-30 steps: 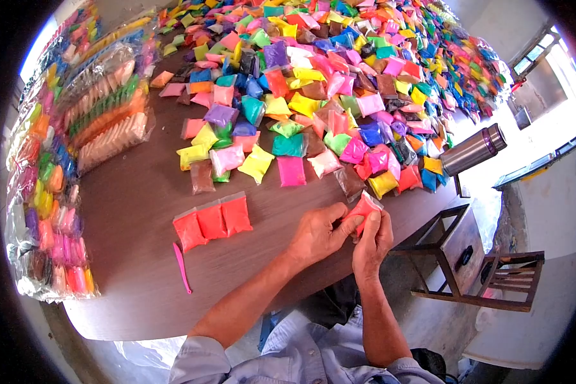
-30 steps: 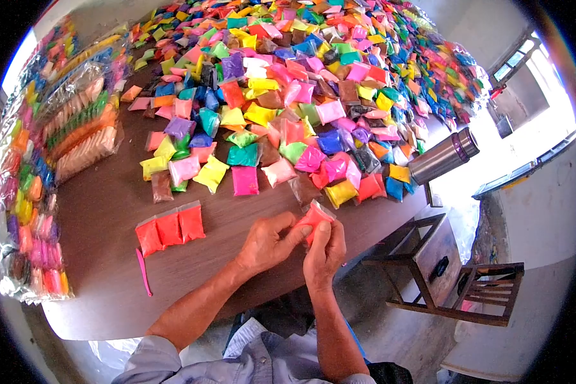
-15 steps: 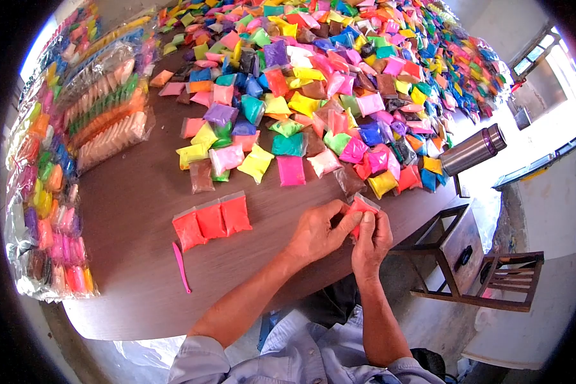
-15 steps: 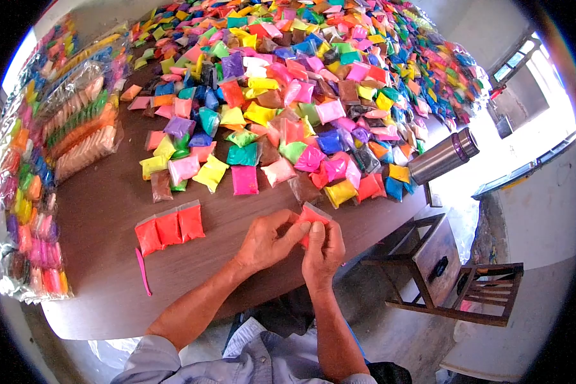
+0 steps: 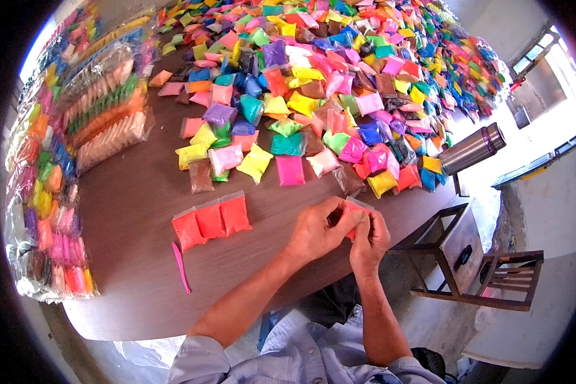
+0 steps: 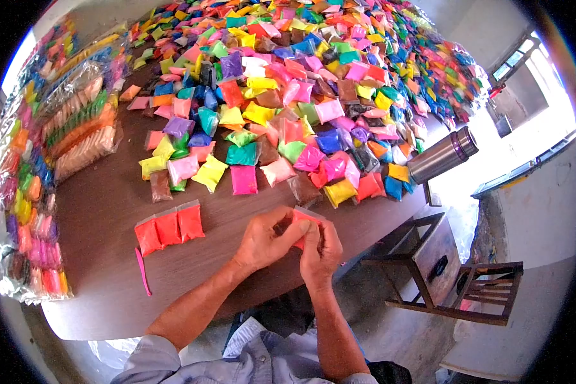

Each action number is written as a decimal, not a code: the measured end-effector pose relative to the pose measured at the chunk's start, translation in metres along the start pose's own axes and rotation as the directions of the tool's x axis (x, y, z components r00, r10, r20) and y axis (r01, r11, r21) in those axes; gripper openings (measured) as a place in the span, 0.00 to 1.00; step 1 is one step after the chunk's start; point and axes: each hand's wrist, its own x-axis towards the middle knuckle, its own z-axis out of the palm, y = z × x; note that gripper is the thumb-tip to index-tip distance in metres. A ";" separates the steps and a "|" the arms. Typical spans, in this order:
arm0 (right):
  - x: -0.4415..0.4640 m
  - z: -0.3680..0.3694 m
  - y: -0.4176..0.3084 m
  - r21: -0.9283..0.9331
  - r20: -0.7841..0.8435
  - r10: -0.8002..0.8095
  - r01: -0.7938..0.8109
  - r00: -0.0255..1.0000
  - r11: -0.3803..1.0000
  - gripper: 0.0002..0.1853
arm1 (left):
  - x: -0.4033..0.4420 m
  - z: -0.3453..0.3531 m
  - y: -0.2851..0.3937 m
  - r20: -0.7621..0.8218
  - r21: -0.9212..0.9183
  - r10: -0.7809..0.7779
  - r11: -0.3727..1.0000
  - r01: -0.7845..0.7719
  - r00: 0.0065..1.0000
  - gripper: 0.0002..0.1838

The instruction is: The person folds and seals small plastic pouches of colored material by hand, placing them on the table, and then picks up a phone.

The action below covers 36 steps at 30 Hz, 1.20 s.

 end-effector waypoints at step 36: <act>-0.005 -0.001 0.009 0.168 0.054 0.109 -0.117 0.993 0.979 0.08 | 0.002 -0.001 -0.010 -0.061 -0.175 -0.037 0.984 0.026 0.997 0.07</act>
